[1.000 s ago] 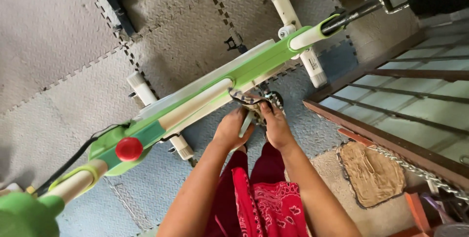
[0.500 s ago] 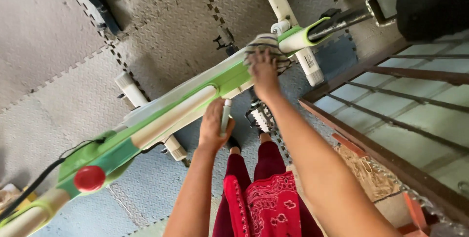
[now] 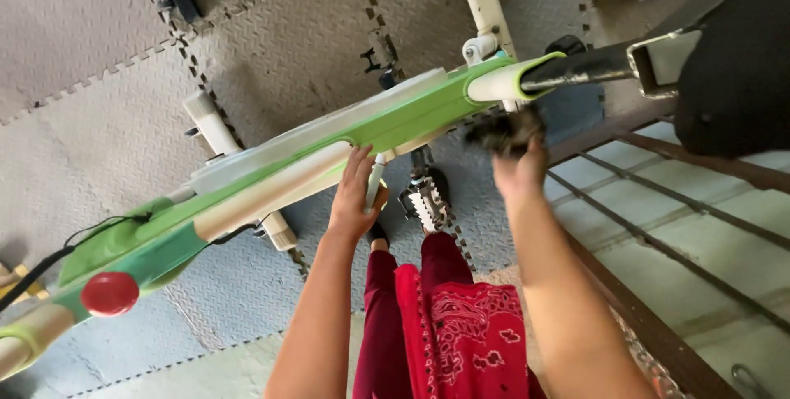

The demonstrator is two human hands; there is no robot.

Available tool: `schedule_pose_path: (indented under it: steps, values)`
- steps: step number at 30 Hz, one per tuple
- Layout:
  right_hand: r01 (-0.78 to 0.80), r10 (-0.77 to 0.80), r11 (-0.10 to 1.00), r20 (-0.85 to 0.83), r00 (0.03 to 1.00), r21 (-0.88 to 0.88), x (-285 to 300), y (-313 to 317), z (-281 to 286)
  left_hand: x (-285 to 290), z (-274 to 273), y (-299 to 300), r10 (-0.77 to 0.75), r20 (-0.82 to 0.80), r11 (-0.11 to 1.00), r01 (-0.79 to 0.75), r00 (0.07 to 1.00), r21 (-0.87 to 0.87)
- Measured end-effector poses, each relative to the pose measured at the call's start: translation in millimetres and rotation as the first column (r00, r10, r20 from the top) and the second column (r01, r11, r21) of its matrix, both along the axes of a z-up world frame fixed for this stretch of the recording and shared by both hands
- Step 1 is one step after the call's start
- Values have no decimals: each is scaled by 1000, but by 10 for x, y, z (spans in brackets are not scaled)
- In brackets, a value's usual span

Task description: The recorder is cleaning and wiping down various pieces of cardio gym equipment using a cloth and a spray bottle.

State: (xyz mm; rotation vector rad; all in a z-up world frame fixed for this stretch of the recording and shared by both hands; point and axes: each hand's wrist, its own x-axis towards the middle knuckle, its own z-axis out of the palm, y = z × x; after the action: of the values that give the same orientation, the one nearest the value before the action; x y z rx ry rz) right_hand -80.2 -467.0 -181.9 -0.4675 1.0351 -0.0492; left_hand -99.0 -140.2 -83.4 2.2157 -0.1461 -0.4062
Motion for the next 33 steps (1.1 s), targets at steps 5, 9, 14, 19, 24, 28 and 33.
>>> schedule_pose_path:
  steps: [5,9,14,19,24,28,33]
  values:
    - [65,-68,997,107,992,33,580,52,-922,-176,26,-81,-5,-36,1000,6,999,26]
    - [35,-37,994,-25,999,-102,320,732,-1000,-359,99,-197,-45,-55,999,46,997,10]
    - [-139,139,966,-13,990,-217,-138,1046,-639,-581,72,-295,-68,-55,997,67,996,-23]
    - [-35,40,997,62,997,-75,503,542,-896,-666,153,-335,-85,-84,994,78,993,-82]
    - [-43,40,999,-105,994,-23,814,339,-655,-888,107,-168,-24,-91,995,15,996,-102]
    - [84,-89,994,-82,993,-65,769,649,-328,-1065,27,116,72,-64,987,-80,995,-136]
    - [110,-120,980,-50,992,-168,596,1264,-183,-1197,1,598,153,-41,978,-157,987,-136]
